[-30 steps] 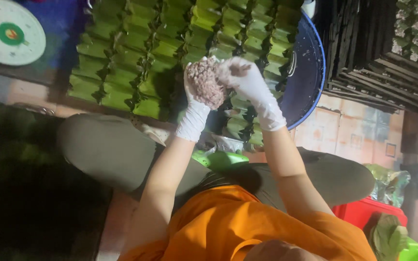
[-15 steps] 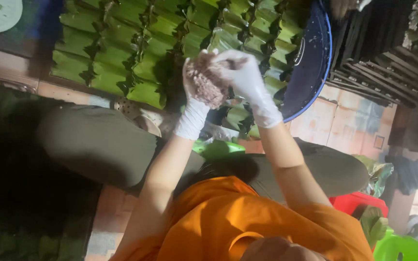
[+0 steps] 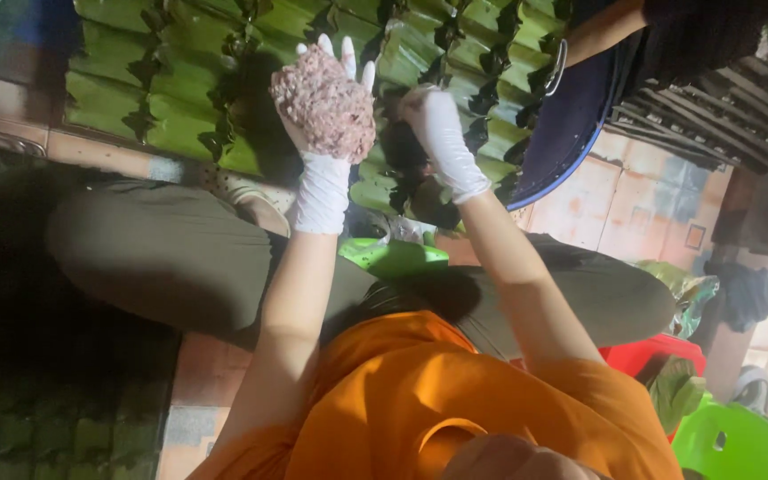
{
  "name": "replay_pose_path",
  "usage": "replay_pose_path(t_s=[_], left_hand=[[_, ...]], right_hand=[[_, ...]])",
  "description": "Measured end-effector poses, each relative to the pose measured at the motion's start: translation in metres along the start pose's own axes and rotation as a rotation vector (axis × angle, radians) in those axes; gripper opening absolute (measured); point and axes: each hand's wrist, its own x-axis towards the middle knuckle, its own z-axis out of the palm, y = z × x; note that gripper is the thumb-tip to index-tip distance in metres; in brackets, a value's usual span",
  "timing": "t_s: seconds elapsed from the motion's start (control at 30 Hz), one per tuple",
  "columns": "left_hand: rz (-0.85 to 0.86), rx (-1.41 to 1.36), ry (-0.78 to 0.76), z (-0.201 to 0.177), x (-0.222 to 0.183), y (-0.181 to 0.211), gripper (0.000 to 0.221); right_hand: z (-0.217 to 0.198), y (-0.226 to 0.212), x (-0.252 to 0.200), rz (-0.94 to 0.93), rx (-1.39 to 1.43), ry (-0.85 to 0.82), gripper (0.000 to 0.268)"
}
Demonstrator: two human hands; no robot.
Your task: Placing portions of a meat mixture into small leaf-lined containers arranged on a tray.
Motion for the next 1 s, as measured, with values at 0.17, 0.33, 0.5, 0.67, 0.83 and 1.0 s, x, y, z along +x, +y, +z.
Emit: replay_pose_path(t_s=[0.17, 0.33, 0.5, 0.67, 0.83, 1.0], left_hand=[[0.014, -0.019, 0.011, 0.011, 0.002, -0.007, 0.067], [-0.008, -0.028, 0.013, 0.005, 0.001, -0.005, 0.066], [-0.028, -0.104, -0.019, -0.021, 0.014, 0.003, 0.066], [-0.046, -0.119, -0.049, 0.002, 0.003, -0.007, 0.066], [0.023, -0.009, 0.034, 0.014, -0.004, -0.01, 0.064], [-0.017, -0.072, -0.02, 0.003, 0.005, -0.011, 0.068]], right_hand=[[-0.003, -0.012, 0.008, -0.124, -0.106, -0.075, 0.015], [0.014, -0.008, 0.005, -0.216, 0.111, -0.117, 0.018], [-0.021, -0.022, -0.001, -0.149, -0.1, -0.225, 0.025], [-0.028, -0.004, -0.012, -0.159, -0.213, -0.174, 0.017], [-0.041, 0.0, -0.018, -0.28, -0.447, -0.13, 0.025], [-0.072, -0.074, -0.02, -0.112, -0.348, -0.187, 0.034]])
